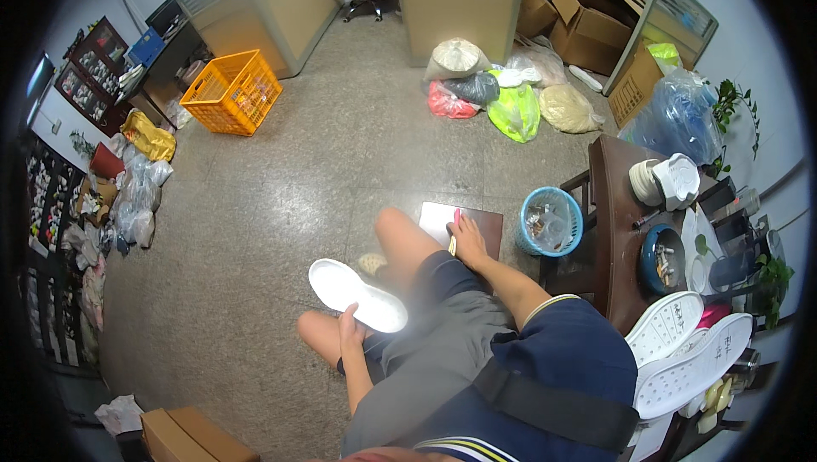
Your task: The person picks up a white shoe insole and rubs its surface with a small yellow tool. They turn the insole over to inspect both sides, then sit on the floor and continue rubbing the insole with the tool.
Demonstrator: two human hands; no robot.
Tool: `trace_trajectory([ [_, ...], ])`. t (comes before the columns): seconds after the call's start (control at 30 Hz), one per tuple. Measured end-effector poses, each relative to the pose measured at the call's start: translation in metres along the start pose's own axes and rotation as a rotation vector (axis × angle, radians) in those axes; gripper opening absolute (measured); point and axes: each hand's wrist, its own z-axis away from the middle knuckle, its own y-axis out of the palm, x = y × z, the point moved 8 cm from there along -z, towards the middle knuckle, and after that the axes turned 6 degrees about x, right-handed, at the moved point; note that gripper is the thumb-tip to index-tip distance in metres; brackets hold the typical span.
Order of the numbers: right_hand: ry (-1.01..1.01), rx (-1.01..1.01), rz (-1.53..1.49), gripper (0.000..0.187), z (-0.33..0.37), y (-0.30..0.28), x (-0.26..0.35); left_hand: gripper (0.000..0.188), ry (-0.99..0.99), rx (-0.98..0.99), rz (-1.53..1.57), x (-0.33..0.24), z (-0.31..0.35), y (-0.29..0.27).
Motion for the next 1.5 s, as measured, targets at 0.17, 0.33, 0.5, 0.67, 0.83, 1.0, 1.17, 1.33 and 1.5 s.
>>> trace_trajectory([
  [0.17, 0.038, -0.110, -0.109, 0.031, 0.012, -0.014, 0.002, 0.048, -0.035, 0.001, -0.021, -0.011, 0.014, -0.003],
  [0.33, 0.195, -0.187, -0.387, 0.031, -0.033, -0.027, 0.029, 0.050, 0.046, -0.084, -0.032, -0.022, 0.027, -0.005],
  [0.5, 0.018, 0.164, -0.445, 0.046, -0.070, -0.010, 0.127, 0.051, 0.079, -0.014, 0.079, -0.011, 0.008, -0.010],
  [0.67, -0.321, 0.098, 0.010, 0.049, -0.049, -0.031, 0.197, 0.047, 0.060, -0.068, 0.073, -0.005, -0.005, -0.023],
  [0.83, -0.449, -0.036, 0.305, 0.054, -0.038, -0.007, 0.205, 0.044, 0.098, -0.085, 0.023, -0.007, -0.004, -0.018],
  [1.0, -0.742, 0.096, 0.254, 0.042, -0.016, 0.066, 0.210, 0.047, 0.014, -0.138, -0.056, -0.015, 0.005, -0.004],
  [1.17, -0.659, 0.040, 0.072, 0.027, -0.003, 0.115, 0.211, 0.053, -0.062, -0.213, -0.114, -0.012, 0.010, -0.003],
  [1.33, -0.511, 0.378, -0.036, 0.028, -0.007, 0.163, 0.199, 0.050, -0.007, -0.241, -0.107, -0.008, 0.007, -0.018],
  [1.5, -0.408, 0.521, -0.223, 0.023, -0.004, 0.188, 0.188, 0.046, 0.004, -0.259, -0.083, -0.007, 0.008, -0.019],
])
